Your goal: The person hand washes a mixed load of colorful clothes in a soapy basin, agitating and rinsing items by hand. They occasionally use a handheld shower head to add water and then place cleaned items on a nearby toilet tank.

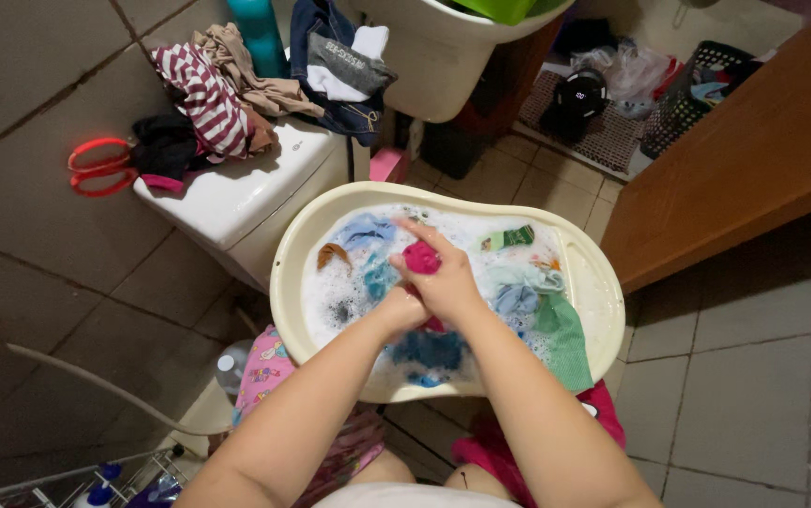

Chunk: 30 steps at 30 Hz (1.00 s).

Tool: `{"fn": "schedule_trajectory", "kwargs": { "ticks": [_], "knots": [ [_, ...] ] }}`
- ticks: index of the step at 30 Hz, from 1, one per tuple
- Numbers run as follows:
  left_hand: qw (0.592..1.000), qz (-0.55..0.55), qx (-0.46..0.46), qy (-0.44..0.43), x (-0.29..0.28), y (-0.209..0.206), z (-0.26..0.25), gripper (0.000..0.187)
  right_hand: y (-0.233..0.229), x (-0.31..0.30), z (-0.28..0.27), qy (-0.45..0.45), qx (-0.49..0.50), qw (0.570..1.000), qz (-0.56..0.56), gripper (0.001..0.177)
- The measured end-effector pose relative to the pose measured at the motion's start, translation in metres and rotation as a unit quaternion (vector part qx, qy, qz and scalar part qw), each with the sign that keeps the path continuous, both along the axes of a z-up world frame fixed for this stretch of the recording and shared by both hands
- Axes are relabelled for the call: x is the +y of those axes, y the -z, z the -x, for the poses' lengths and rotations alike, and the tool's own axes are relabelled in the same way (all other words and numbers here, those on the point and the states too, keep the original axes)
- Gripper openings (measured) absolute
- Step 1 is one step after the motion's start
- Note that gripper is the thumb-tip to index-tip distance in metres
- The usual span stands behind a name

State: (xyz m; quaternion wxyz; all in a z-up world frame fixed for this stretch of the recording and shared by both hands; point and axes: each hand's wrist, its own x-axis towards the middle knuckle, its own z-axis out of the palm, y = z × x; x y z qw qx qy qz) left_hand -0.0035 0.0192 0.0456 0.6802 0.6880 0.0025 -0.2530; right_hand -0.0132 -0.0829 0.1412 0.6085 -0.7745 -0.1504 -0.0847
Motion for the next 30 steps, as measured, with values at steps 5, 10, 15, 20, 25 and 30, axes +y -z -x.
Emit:
{"fn": "schedule_trajectory", "kwargs": {
  "ticks": [5, 10, 15, 20, 25, 30],
  "knots": [
    [0.978, -0.109, -0.178, 0.007, 0.003, -0.012, 0.007, 0.028, 0.012, 0.008, -0.017, 0.007, 0.204, 0.965, -0.164, 0.028],
    [0.995, -0.025, -0.083, -0.055, 0.025, -0.055, 0.010, 0.040, 0.018, 0.003, -0.025, -0.061, 0.231, 0.909, -0.340, 0.031],
    [0.977, 0.115, -0.088, -0.156, 0.100, -0.122, -0.036, 0.052, 0.026, -0.047, -0.020, -0.032, 0.256, 0.960, -0.110, 0.063],
    [0.920, 0.211, -0.146, -0.295, 0.181, -0.179, -0.135, 0.075, 0.077, -0.088, -0.008, 0.016, 0.297, 0.951, 0.081, 0.055],
    [0.792, -0.242, -0.406, -0.387, 0.206, -0.159, -0.173, 0.099, 0.113, -0.083, 0.021, 0.025, 0.242, 0.943, 0.227, 0.054],
    [0.710, -0.454, -0.442, -0.306, 0.168, -0.074, -0.137, 0.102, 0.109, -0.060, 0.029, -0.042, 0.308, 0.772, 0.554, 0.049]
  ]
}}
